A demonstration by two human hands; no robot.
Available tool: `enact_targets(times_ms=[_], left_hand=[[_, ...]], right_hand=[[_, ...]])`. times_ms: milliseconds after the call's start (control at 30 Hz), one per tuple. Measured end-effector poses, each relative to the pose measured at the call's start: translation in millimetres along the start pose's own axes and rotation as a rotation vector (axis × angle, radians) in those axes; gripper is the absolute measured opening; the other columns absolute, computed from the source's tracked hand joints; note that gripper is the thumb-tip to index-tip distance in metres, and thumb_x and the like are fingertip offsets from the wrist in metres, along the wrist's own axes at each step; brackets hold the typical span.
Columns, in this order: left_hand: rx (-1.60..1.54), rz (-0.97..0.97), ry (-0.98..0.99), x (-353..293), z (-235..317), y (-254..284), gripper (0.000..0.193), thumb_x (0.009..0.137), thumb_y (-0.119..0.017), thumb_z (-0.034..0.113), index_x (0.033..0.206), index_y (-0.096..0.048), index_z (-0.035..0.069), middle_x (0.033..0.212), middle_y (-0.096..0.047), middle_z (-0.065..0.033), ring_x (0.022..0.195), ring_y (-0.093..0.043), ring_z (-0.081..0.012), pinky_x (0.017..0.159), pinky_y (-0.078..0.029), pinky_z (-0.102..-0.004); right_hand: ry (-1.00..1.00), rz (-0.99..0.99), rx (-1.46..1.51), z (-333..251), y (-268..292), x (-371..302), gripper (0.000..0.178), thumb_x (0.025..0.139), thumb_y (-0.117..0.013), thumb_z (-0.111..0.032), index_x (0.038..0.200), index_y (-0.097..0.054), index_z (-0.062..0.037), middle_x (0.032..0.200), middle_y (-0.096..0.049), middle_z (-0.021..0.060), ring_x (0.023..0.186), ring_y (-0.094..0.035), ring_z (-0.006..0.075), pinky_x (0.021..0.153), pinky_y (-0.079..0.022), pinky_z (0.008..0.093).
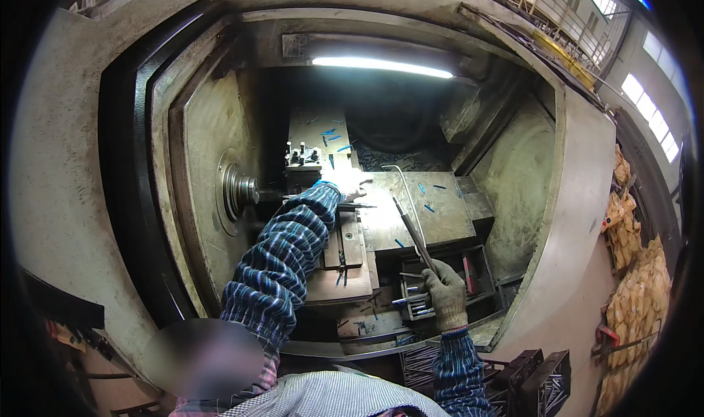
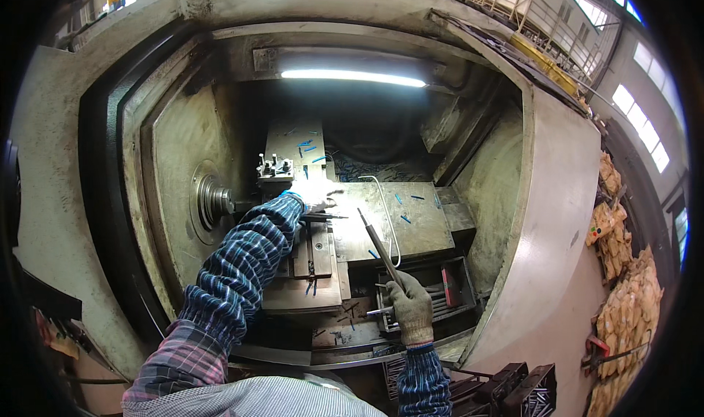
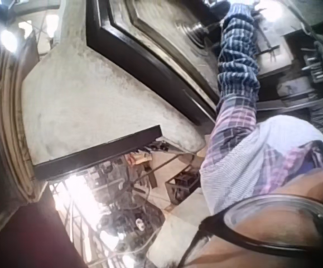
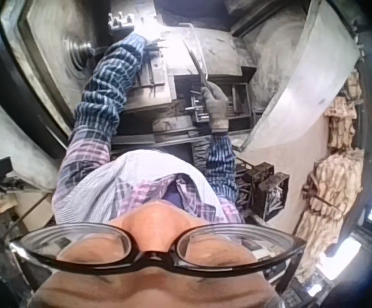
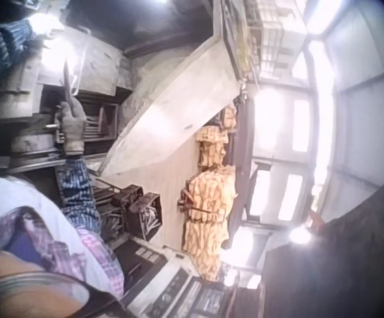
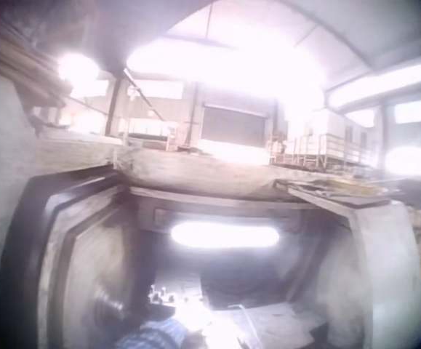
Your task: The person operates a metal turning machine, repeatedly loading metal rods into the chuck, adjusting the tool post, and removing finished parts. The person also uses a cloth to wipe the machine interior and handles a small orange ring-like object during the process.
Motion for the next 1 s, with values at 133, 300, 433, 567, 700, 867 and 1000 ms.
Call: enact_targets(times_ms=[133,300,433,567,700,867,1000], left_hand=[[-0.14,0.402,-0.069,-39,44,56,0.05,0.098,-0.068,0.032,0.144,-0.056,0.015,0.126,-0.067,-0.0138,0.12,-0.065,-0.0354,0.102,-0.054,-0.0484],[-0.369,1.131,-0.012,-170,106,76,0.053,0.096,-0.073,0.025,0.146,-0.061,0.014,0.13,-0.069,-0.0145,0.128,-0.061,-0.0353,0.115,-0.045,-0.0497],[-0.25,1.096,0.049,-325,130,108,0.049,0.098,-0.07,0.025,0.145,-0.062,0.011,0.143,-0.064,-0.0143,0.141,-0.052,-0.0376,0.127,-0.03,-0.0549],[0.023,1.447,0.128,-453,119,100,0.052,0.104,-0.061,0.023,0.15,-0.054,0.0,0.149,-0.058,-0.02,0.147,-0.047,-0.0383,0.126,-0.033,-0.0544],[0.32,1.822,0.347,-557,114,78,0.051,0.111,-0.046,0.015,0.152,-0.043,-0.013,0.155,-0.049,-0.0308,0.149,-0.046,-0.0395,0.127,-0.033,-0.051],[0.552,1.558,1.039,-641,51,42,0.045,0.111,-0.049,0.012,0.152,-0.049,-0.008,0.153,-0.056,-0.0238,0.143,-0.052,-0.0389,0.121,-0.039,-0.0472],[0.169,1.751,1.031,-622,44,39,0.041,0.108,-0.05,0.007,0.148,-0.056,-0.002,0.153,-0.058,-0.0183,0.147,-0.047,-0.0358,0.125,-0.031,-0.048]], right_hand=[[-0.036,0.003,0.293,4,-4,-8,0.033,0.102,-0.072,-0.018,0.132,-0.07,-0.003,0.09,-0.074,0.0022,0.079,-0.072,0.0114,0.067,-0.057,0.0281],[0.182,-0.09,0.32,11,-35,33,0.027,0.1,-0.074,-0.015,0.123,-0.07,-0.0027,0.088,-0.073,0.0007,0.073,-0.061,0.0069,0.064,-0.049,0.0241],[0.354,-0.167,0.192,-4,-77,77,0.031,0.097,-0.078,-0.016,0.122,-0.07,0.0007,0.092,-0.075,0.0043,0.084,-0.069,0.0124,0.08,-0.057,0.0283],[0.6,-0.264,-0.191,-39,-122,134,0.03,0.096,-0.079,-0.026,0.118,-0.074,-0.0068,0.103,-0.078,0.0128,0.09,-0.074,0.0206,0.079,-0.059,0.0339],[0.822,-0.332,-0.683,-104,-175,157,0.028,0.093,-0.076,-0.033,0.112,-0.076,-0.0122,0.104,-0.076,0.0128,0.1,-0.073,0.0333,0.087,-0.058,0.0432],[1.023,-0.315,-0.924,-128,-229,159,0.023,0.094,-0.071,-0.035,0.103,-0.077,-0.0138,0.099,-0.076,0.0174,0.096,-0.073,0.0374,0.081,-0.059,0.0469],[0.953,-0.469,-0.55,-99,-228,187,0.017,0.085,-0.077,-0.016,0.101,-0.077,-0.0094,0.096,-0.072,0.0186,0.098,-0.068,0.0386,0.083,-0.055,0.0475]])
Point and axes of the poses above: each hand's wrist, its own x-axis towards the middle knuckle, its own y-axis out of the back of the hand, z = x × y, the point moved 2 cm from there along x, towards the middle knuckle
